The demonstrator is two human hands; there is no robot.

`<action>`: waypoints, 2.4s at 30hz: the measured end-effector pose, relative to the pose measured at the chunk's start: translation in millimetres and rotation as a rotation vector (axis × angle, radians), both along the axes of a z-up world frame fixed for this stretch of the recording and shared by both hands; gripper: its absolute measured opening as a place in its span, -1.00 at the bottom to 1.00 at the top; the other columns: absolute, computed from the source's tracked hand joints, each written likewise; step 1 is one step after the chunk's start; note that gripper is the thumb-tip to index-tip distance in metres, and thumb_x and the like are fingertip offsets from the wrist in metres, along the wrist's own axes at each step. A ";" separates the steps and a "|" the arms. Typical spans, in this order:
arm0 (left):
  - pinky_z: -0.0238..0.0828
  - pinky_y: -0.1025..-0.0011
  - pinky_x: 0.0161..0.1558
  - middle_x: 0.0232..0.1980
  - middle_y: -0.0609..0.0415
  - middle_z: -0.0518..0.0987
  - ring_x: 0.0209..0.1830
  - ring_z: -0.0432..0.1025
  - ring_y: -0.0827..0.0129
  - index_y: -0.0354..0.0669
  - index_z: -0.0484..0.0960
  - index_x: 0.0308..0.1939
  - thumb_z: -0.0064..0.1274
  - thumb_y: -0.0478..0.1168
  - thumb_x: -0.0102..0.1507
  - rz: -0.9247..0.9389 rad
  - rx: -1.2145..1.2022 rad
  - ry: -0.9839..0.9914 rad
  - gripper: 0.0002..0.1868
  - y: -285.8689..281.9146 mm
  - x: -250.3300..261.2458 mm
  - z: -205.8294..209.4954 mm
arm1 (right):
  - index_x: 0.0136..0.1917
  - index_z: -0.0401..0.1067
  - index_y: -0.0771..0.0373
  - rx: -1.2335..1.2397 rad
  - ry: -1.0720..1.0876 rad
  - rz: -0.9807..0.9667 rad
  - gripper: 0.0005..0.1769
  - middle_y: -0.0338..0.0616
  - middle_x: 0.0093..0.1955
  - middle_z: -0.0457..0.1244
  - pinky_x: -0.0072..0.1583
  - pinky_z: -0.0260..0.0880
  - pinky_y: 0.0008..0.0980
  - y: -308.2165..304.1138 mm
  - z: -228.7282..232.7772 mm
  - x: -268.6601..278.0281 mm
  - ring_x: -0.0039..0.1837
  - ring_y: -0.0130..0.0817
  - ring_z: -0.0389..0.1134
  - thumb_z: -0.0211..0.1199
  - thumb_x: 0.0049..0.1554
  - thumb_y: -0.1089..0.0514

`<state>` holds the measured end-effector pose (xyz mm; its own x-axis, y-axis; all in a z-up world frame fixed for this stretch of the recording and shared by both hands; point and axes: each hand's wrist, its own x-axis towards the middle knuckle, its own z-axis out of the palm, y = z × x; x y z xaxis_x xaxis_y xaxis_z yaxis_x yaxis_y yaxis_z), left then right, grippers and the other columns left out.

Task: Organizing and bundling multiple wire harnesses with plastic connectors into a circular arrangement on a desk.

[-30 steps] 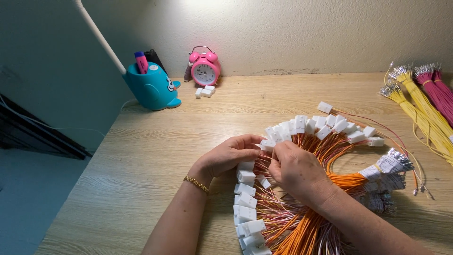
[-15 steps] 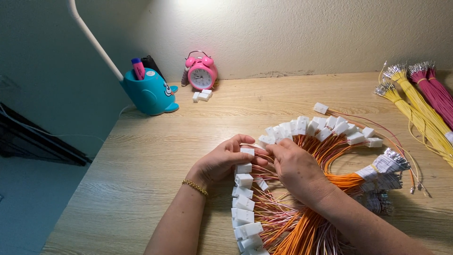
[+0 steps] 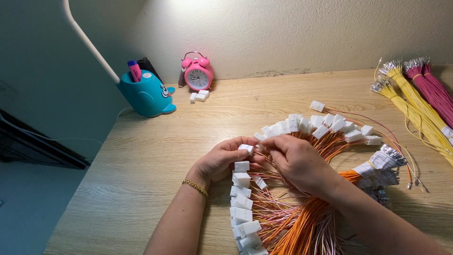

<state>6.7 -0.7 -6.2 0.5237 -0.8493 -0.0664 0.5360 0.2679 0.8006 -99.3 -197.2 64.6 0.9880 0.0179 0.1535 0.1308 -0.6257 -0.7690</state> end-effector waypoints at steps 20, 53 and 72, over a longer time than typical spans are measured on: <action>0.57 0.16 -0.10 0.05 -0.15 0.51 -0.01 0.53 0.15 -0.26 0.42 0.10 -0.05 -0.39 0.30 -0.071 -0.074 -0.012 -0.72 -1.4 1.1 9.8 | -0.27 0.52 -0.12 -0.616 0.278 0.692 -0.84 -0.50 -0.23 0.31 -0.08 0.34 -0.37 -10.9 30.2 -40.8 -0.10 -0.48 0.35 0.25 0.10 -0.10; 0.56 0.17 -0.06 0.05 -0.16 0.54 -0.02 0.53 0.14 -0.26 0.44 0.07 -0.02 -0.37 0.29 -0.064 -0.054 -0.030 -0.74 -2.9 1.4 8.0 | -0.39 0.45 -0.04 -0.432 0.312 0.705 -0.89 -0.49 -0.40 0.32 -0.21 0.35 -0.50 -33.2 37.1 -36.3 -0.31 -0.56 0.34 0.35 -0.08 0.12; 0.57 0.27 -0.15 -0.17 -0.08 0.64 -0.14 0.58 0.15 -0.17 0.56 0.00 0.08 -0.35 0.25 0.065 0.030 -0.079 -0.76 -13.5 11.0 -14.4 | -0.17 0.55 0.43 0.334 0.220 -0.051 -0.87 -0.04 -0.47 0.24 -0.30 0.31 -0.45 17.3 16.9 -5.4 -0.36 -0.38 0.26 0.30 0.09 0.27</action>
